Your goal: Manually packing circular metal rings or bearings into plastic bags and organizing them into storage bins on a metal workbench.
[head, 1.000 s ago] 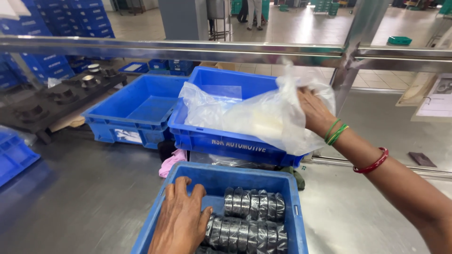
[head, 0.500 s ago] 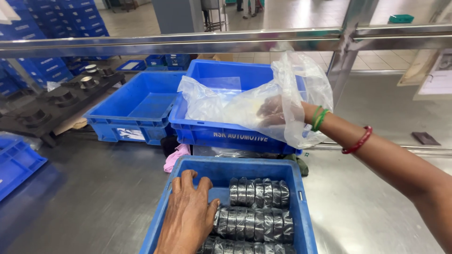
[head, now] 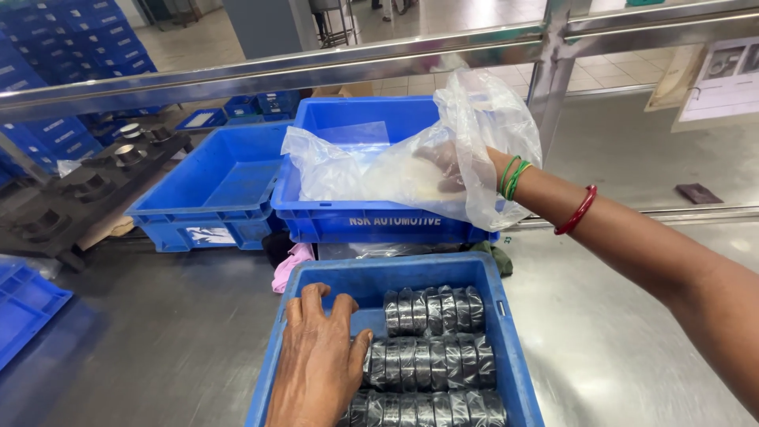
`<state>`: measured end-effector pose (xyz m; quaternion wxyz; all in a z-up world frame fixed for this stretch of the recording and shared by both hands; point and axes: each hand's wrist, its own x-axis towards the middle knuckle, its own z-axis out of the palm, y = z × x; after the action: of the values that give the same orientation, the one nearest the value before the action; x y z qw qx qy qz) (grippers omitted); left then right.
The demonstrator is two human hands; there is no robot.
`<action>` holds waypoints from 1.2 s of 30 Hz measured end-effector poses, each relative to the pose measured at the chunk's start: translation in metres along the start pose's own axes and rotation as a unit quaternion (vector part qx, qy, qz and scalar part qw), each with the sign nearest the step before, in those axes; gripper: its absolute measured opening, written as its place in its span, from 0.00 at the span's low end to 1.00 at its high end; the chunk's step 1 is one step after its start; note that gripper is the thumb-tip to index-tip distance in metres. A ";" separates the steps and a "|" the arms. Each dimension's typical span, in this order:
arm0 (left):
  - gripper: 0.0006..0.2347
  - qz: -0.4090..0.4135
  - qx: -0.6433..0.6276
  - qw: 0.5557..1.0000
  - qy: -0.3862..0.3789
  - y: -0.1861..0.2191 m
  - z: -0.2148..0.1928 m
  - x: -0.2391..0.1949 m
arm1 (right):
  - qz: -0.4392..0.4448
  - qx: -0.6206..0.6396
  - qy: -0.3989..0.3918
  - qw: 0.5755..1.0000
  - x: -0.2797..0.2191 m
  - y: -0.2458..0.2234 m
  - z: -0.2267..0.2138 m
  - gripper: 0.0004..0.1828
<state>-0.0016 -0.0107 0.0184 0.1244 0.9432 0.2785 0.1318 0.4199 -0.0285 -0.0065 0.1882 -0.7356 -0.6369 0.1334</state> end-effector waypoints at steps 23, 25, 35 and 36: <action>0.19 -0.001 0.026 0.998 -0.065 -0.011 0.015 0.008 | 0.180 0.152 0.008 0.972 0.014 0.021 0.003 0.27; 0.19 -0.001 0.028 0.997 -0.068 -0.012 0.016 0.007 | -0.077 -0.058 0.104 0.990 0.021 0.050 0.013 0.23; 0.20 0.007 0.040 0.997 -0.059 -0.021 0.020 0.008 | 0.175 0.135 0.059 0.973 0.034 0.056 0.006 0.24; 0.20 0.007 0.038 0.997 -0.060 -0.022 0.020 0.008 | 0.177 0.133 0.058 0.973 0.034 0.065 0.006 0.24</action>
<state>0.0005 0.0080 -0.0059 0.1041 0.9553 0.2688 0.0654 0.4804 -0.0023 -0.0391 0.2946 -0.8113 -0.4613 0.2057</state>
